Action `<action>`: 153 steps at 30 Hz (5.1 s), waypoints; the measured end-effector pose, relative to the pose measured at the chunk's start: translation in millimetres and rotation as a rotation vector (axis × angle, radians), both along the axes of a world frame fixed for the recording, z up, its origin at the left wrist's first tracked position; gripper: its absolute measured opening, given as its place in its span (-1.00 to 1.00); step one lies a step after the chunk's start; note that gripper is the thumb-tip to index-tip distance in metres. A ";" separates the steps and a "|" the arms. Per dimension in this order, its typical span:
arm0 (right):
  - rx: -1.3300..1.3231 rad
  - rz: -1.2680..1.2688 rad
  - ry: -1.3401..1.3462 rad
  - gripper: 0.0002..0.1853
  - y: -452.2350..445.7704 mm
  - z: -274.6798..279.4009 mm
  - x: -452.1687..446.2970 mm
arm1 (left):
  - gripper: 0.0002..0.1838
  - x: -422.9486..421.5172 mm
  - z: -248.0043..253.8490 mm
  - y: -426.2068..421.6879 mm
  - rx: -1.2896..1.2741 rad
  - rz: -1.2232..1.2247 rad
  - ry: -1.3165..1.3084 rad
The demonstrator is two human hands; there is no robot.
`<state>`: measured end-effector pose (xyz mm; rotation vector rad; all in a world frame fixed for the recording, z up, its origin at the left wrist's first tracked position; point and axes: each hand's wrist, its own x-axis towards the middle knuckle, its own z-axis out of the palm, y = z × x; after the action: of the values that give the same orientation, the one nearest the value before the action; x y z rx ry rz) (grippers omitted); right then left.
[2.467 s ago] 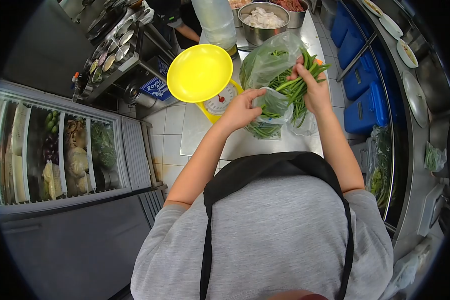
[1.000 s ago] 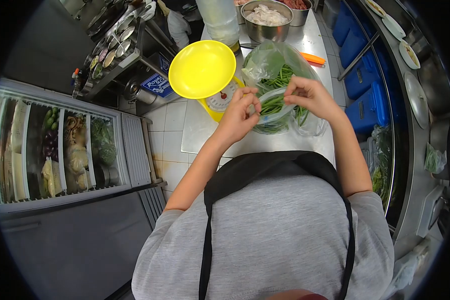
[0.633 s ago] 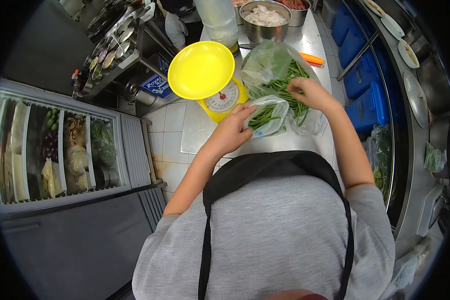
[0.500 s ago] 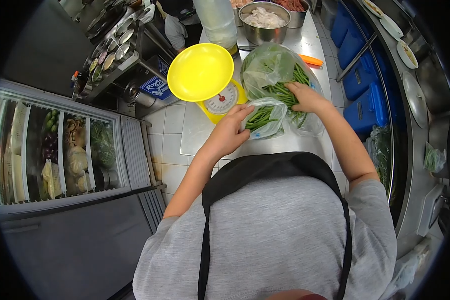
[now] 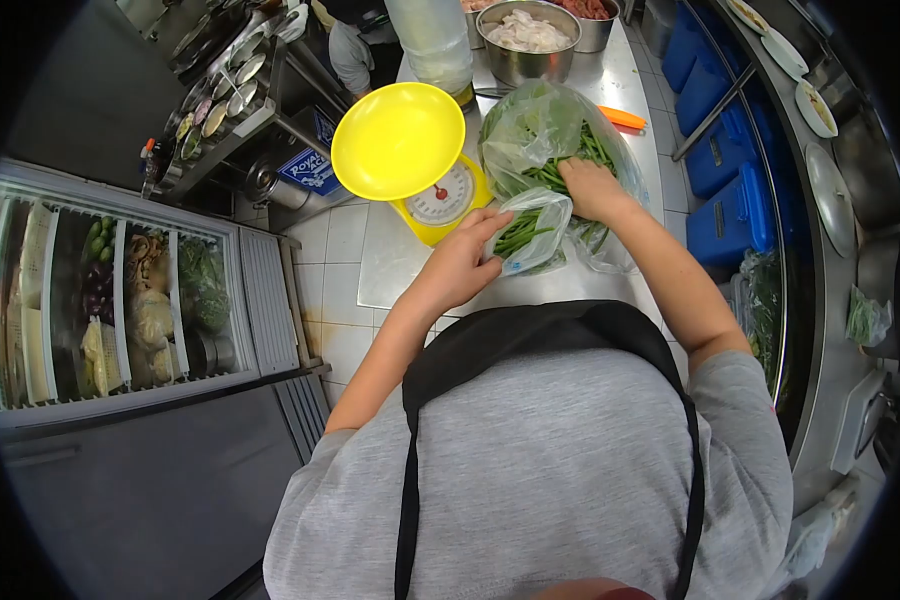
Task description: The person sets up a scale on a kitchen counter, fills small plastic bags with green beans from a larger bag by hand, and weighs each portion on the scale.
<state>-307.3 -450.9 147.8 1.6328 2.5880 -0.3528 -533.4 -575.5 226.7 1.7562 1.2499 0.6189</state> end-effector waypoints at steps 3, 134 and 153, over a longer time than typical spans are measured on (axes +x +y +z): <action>-0.070 0.126 -0.022 -0.47 11.0 -6.8 0.0 | -0.37 0.3 -0.8 0.9 0.016 0.007 0.003; -0.245 0.376 0.740 -0.85 -62.6 100.6 -2.6 | -0.44 25.0 -18.1 27.4 -0.024 -0.010 -0.338; -0.590 0.058 1.136 -0.90 -46.4 81.7 50.2 | -0.35 -21.7 120.2 -16.0 -0.048 0.068 -0.706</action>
<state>-257.1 -497.3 229.5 1.2765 2.5793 -2.3119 -555.1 -591.5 346.9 1.2770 0.8144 1.1161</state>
